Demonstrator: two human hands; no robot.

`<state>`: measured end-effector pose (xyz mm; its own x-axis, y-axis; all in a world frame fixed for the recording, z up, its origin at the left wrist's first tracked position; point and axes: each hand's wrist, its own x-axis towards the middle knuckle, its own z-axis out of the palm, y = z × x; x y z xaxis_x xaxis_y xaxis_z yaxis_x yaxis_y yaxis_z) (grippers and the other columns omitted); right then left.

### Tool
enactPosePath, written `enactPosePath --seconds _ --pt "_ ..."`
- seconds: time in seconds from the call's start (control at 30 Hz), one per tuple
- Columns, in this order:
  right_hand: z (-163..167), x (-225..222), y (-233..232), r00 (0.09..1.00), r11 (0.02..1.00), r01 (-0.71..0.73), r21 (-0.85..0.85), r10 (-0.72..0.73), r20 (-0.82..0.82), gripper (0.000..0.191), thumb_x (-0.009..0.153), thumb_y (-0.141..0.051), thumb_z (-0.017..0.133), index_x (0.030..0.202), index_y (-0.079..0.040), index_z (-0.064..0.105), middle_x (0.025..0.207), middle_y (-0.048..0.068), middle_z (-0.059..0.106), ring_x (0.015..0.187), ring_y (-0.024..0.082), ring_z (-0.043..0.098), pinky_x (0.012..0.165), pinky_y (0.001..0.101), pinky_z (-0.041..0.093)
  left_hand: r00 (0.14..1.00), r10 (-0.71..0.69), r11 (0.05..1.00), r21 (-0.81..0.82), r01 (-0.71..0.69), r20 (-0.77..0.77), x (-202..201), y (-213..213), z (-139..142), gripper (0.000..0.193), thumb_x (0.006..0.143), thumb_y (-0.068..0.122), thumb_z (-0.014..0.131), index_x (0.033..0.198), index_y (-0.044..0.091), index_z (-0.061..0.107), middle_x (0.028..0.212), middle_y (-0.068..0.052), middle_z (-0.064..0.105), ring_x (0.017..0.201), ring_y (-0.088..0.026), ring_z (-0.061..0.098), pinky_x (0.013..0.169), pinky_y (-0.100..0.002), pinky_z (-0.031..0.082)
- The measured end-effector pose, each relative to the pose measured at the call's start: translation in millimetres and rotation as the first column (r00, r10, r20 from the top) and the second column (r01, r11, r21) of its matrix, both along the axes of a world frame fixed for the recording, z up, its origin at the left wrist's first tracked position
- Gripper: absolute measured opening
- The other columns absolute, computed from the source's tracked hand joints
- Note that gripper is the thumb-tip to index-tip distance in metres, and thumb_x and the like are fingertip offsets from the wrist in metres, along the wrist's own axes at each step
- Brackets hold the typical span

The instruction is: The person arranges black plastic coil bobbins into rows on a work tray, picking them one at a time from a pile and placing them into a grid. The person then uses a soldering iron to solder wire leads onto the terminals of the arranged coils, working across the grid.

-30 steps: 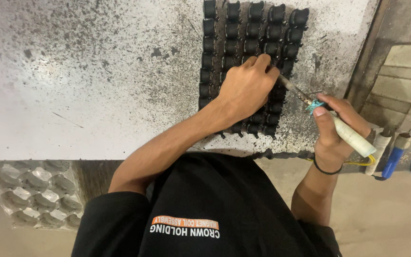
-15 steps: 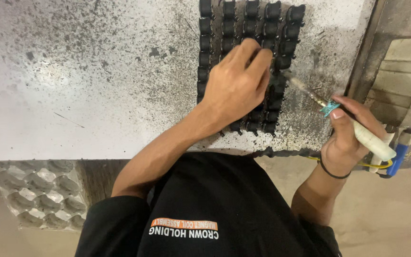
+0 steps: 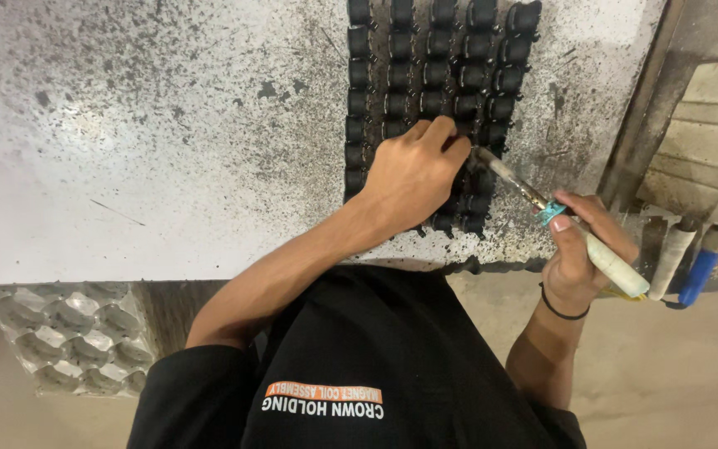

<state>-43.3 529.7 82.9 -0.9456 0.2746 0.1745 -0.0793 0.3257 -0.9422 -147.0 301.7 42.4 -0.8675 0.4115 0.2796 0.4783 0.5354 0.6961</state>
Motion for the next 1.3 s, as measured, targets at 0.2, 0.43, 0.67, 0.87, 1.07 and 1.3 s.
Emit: enactPosePath --seconds 0.2,0.43,0.67,0.87,1.07,1.3 --pt "17.2 -9.4 -6.0 0.995 0.987 -0.026 0.158 0.01 0.101 0.028 0.096 -0.013 0.074 0.11 0.011 0.072 0.088 0.017 0.069 0.07 0.016 0.06 0.066 0.0242 0.044 0.998 -0.039 0.999 -0.036 0.04 0.039 -0.3 7.1 1.7 0.015 0.076 0.0 0.069 0.091 0.001 0.069 0.097 -0.012 0.06 0.09 -0.027 0.068 0.062 -0.037 0.058" --pt "29.6 -18.7 -12.7 0.994 0.979 -0.091 0.184 0.077 0.079 0.03 0.1 -0.017 0.077 0.113 0.009 0.073 0.097 0.017 0.073 0.078 0.017 0.067 0.07 0.0242 0.049 0.995 -0.073 0.997 -0.034 0.076 0.065 -3.5 11.3 -0.3 0.022 0.07 0.002 0.075 0.092 -0.001 0.069 0.097 -0.015 0.061 0.088 -0.029 0.069 0.061 -0.038 0.059" --pt "41.1 -17.2 -15.6 0.988 0.938 -0.139 0.318 0.107 0.114 0.027 0.105 -0.015 0.079 0.115 0.009 0.074 0.095 0.017 0.072 0.081 0.018 0.068 0.074 0.025 0.049 0.994 -0.087 0.996 0.006 0.087 0.073 -9.9 10.8 1.4 0.021 0.074 0.003 0.074 0.094 -0.001 0.067 0.095 -0.016 0.061 0.087 -0.032 0.069 0.063 -0.041 0.059" --pt "35.9 -8.7 -10.7 0.997 0.996 0.035 0.087 -0.04 0.06 0.026 0.102 -0.013 0.079 0.114 0.009 0.071 0.103 0.018 0.073 0.089 0.02 0.071 0.081 0.0253 0.055 0.998 0.053 0.986 0.157 -0.055 0.019 -9.2 -2.7 20.6 0.015 0.09 0.001 0.072 0.103 0.0 0.066 0.103 -0.012 0.059 0.087 -0.028 0.07 0.07 -0.038 0.06" --pt "-3.5 20.6 -9.1 0.991 0.976 0.129 -0.173 -0.13 0.003 0.029 0.092 -0.011 0.071 0.113 0.009 0.068 0.106 0.02 0.071 0.089 0.021 0.069 0.083 0.0304 0.059 0.999 0.0 0.997 0.074 -0.003 0.045 8.9 -22.7 23.4 0.015 0.088 0.001 0.072 0.103 0.001 0.071 0.103 -0.011 0.06 0.082 -0.024 0.069 0.062 -0.035 0.058" --pt "-10.3 40.1 0.1 0.996 0.993 0.092 -0.068 -0.09 0.022 0.028 0.096 -0.011 0.071 0.112 0.013 0.068 0.098 0.021 0.07 0.075 0.018 0.058 0.071 0.0262 0.045 0.998 -0.051 0.997 0.053 0.049 0.042 20.1 -9.9 4.0 0.019 0.081 0.001 0.07 0.1 0.002 0.072 0.1 -0.008 0.06 0.09 -0.024 0.068 0.066 -0.036 0.059"
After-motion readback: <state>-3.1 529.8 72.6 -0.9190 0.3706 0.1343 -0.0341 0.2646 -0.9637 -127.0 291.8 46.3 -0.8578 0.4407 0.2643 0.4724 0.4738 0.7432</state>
